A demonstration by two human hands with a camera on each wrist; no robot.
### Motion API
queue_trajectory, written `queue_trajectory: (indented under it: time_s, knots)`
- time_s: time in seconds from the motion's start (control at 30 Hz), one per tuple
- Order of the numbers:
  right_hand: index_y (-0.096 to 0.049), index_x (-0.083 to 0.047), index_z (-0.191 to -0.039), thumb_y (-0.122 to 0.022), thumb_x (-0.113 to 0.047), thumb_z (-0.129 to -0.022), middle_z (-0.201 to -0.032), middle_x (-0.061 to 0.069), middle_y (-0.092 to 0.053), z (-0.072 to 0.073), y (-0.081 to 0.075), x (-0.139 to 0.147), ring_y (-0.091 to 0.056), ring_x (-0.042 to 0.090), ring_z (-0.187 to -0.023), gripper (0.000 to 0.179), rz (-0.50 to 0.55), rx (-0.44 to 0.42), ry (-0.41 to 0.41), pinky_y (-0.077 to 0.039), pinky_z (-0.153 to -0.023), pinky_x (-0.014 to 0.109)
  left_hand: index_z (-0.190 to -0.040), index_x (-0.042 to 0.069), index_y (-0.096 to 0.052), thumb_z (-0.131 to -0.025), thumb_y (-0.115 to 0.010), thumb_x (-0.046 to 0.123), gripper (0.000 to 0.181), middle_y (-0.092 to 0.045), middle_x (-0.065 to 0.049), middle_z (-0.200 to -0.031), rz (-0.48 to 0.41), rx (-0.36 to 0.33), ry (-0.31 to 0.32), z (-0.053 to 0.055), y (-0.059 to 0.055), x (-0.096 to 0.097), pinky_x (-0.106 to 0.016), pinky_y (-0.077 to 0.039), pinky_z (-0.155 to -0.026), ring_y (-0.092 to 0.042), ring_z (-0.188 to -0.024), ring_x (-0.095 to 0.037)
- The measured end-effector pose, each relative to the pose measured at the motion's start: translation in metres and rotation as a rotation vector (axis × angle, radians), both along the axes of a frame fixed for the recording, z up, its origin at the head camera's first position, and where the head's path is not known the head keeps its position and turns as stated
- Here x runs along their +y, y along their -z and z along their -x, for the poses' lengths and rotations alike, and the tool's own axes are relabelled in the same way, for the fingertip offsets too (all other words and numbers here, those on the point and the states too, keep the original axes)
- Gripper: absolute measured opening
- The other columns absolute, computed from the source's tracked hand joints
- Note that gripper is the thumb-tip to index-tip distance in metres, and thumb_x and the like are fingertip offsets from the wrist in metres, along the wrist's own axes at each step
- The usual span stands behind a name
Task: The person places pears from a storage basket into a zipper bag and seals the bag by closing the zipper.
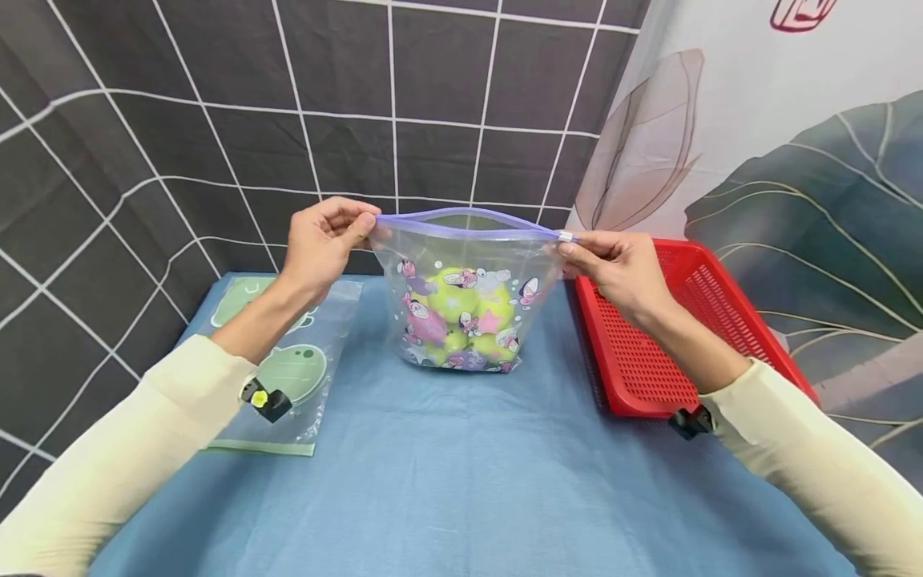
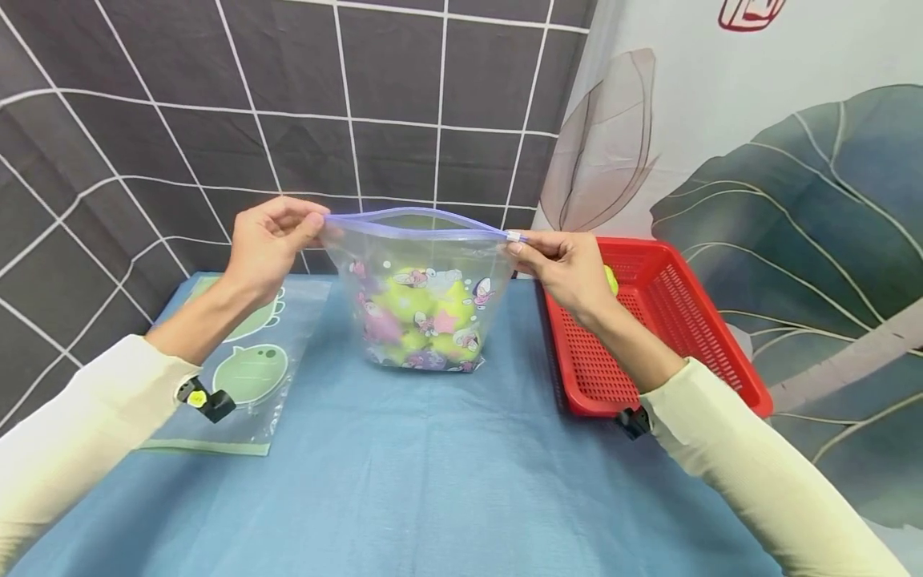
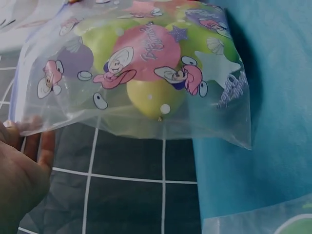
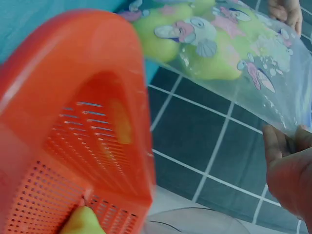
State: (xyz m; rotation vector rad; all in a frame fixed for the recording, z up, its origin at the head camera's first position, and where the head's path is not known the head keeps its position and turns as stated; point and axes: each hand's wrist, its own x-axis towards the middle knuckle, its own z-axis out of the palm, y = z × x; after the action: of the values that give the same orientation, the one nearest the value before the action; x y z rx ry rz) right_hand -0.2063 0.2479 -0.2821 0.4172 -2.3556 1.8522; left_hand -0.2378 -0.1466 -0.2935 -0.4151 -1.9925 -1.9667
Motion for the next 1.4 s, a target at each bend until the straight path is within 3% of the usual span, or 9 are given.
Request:
queue_trajectory:
  time_s: [0.13,0.33,0.43,0.53,0.7,0.8,0.9,1.17,1.4]
  knots:
    - [-0.079,0.009,-0.130,-0.076,0.008,-0.102,-0.102,-0.006,-0.089,0.002,0.009,-0.008,-0.086,0.007,-0.094,0.028,0.161,-0.008,-0.082,-0.069,-0.087,0.027,-0.116,-0.009,-0.079,-0.106,-0.074,-0.002,0.013,-0.081,0.019,-0.088,0.076,-0.029,0.013,-0.003,0.004,-0.004,-0.018,-0.067,-0.082,-0.077,-0.081,0.001]
    - [-0.079,0.011,-0.128,-0.077,0.006,-0.102,-0.101,-0.005,-0.089,0.001,0.014,-0.014,-0.087,0.009,-0.095,0.027,0.153,0.008,-0.113,-0.069,-0.084,0.029,-0.121,-0.012,-0.077,-0.107,-0.075,0.004,0.021,-0.081,0.017,-0.092,0.207,-0.053,0.023,0.002,-0.007,-0.008,-0.017,-0.066,-0.086,-0.077,-0.086,0.001]
    - [-0.074,0.017,-0.131,-0.078,0.005,-0.102,-0.102,-0.006,-0.089,0.000,0.015,-0.014,-0.087,0.009,-0.095,0.032,0.110,0.011,-0.118,-0.069,-0.082,0.029,-0.118,-0.002,-0.082,-0.106,-0.077,0.013,0.019,-0.084,0.006,-0.098,0.411,0.023,-0.036,0.006,-0.023,0.001,-0.014,-0.058,-0.081,-0.073,-0.084,-0.002]
    - [-0.070,0.021,-0.133,-0.078,0.005,-0.102,-0.100,-0.007,-0.089,-0.001,0.017,-0.015,-0.087,0.009,-0.095,0.036,0.085,0.005,-0.112,-0.070,-0.081,0.029,-0.114,0.008,-0.086,-0.104,-0.077,0.020,0.018,-0.086,-0.004,-0.106,0.661,0.174,-0.042,0.007,-0.045,0.026,-0.024,-0.054,-0.083,-0.073,-0.089,-0.011]
    - [-0.070,0.024,-0.131,-0.079,0.005,-0.100,-0.094,-0.007,-0.088,-0.004,0.018,-0.016,-0.087,0.009,-0.089,0.037,0.076,-0.015,-0.086,-0.070,-0.078,0.029,-0.119,0.007,-0.083,-0.103,-0.077,0.020,0.021,-0.087,-0.011,-0.120,0.932,0.359,0.252,0.006,-0.079,0.088,-0.041,-0.060,-0.109,-0.082,-0.116,-0.025]
    - [-0.071,0.023,-0.129,-0.078,0.006,-0.101,-0.092,-0.009,-0.087,-0.006,0.017,-0.018,-0.087,0.008,-0.087,0.034,0.049,-0.008,-0.083,-0.070,-0.078,0.030,-0.125,0.004,-0.082,-0.105,-0.078,0.020,0.025,-0.084,-0.012,-0.130,1.068,0.391,0.416,0.004,-0.087,0.120,-0.043,-0.059,-0.118,-0.079,-0.129,-0.026]
    - [-0.072,0.022,-0.130,-0.077,0.007,-0.101,-0.093,-0.012,-0.087,-0.008,0.016,-0.022,-0.087,0.008,-0.087,0.033,0.032,-0.007,-0.085,-0.070,-0.078,0.031,-0.125,0.004,-0.081,-0.107,-0.078,0.020,0.025,-0.083,-0.011,-0.130,1.176,0.394,0.506,0.003,-0.087,0.142,-0.040,-0.059,-0.117,-0.077,-0.128,-0.025]
    - [-0.074,0.020,-0.129,-0.080,0.007,-0.099,-0.095,-0.011,-0.087,-0.011,0.016,-0.028,-0.087,0.010,-0.087,0.033,0.103,-0.010,-0.048,-0.070,-0.078,0.032,-0.103,0.004,-0.080,-0.109,-0.072,0.008,0.011,-0.081,-0.009,-0.097,1.205,0.418,0.528,0.004,-0.077,0.156,-0.030,-0.057,-0.080,-0.067,-0.083,-0.015]
    - [-0.082,0.010,-0.122,-0.081,0.006,-0.099,-0.098,-0.007,-0.088,-0.017,0.020,-0.029,-0.088,0.011,-0.090,0.024,0.212,0.037,-0.018,-0.071,-0.079,0.033,-0.098,0.003,-0.079,-0.108,-0.071,0.006,0.013,-0.081,-0.010,-0.093,1.147,0.428,0.505,0.004,-0.077,0.154,-0.029,-0.056,-0.076,-0.066,-0.079,-0.015]
